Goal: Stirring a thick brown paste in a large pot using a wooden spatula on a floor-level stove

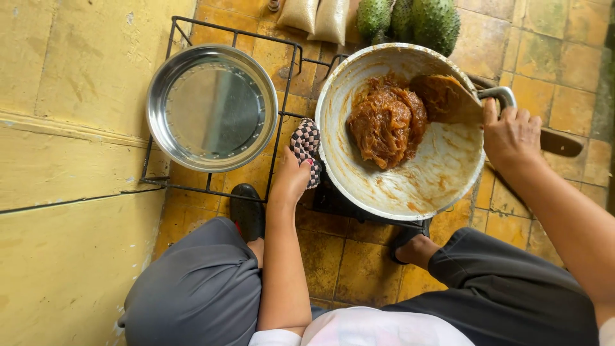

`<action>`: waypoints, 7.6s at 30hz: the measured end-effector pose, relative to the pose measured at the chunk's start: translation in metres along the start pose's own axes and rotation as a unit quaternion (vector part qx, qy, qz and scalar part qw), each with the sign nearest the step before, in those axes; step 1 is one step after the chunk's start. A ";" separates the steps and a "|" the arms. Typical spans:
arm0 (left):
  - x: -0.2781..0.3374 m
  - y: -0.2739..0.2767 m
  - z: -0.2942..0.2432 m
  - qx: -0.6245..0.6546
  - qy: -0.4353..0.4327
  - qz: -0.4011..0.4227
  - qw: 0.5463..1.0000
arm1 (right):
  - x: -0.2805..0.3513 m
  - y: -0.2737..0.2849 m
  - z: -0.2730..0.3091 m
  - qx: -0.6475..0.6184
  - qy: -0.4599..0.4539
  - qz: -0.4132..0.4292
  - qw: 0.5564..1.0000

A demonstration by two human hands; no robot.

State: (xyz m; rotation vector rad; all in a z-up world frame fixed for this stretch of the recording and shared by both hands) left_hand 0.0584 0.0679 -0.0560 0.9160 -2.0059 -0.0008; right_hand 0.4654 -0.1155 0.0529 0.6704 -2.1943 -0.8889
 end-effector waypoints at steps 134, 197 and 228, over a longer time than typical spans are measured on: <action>0.013 0.001 -0.006 0.095 -0.086 -0.029 0.991 | 0.096 -0.076 0.024 -0.151 0.156 0.119 0.969; 0.029 0.005 -0.011 0.152 -0.087 -0.036 0.984 | 0.142 0.070 -0.043 0.002 -0.020 0.113 0.993; 0.014 0.000 -0.010 0.073 -0.135 -0.038 0.987 | 0.071 -0.005 0.193 -0.960 0.024 0.255 0.111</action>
Point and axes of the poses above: each hand's wrist, its own x-axis away from the middle knuckle, its own y-axis out of the back of the hand, z = x × y, the point moved 10 cm from there along -x, towards the middle knuckle, and after that the axes turned 2 degrees about -z, right-handed, at the moved point
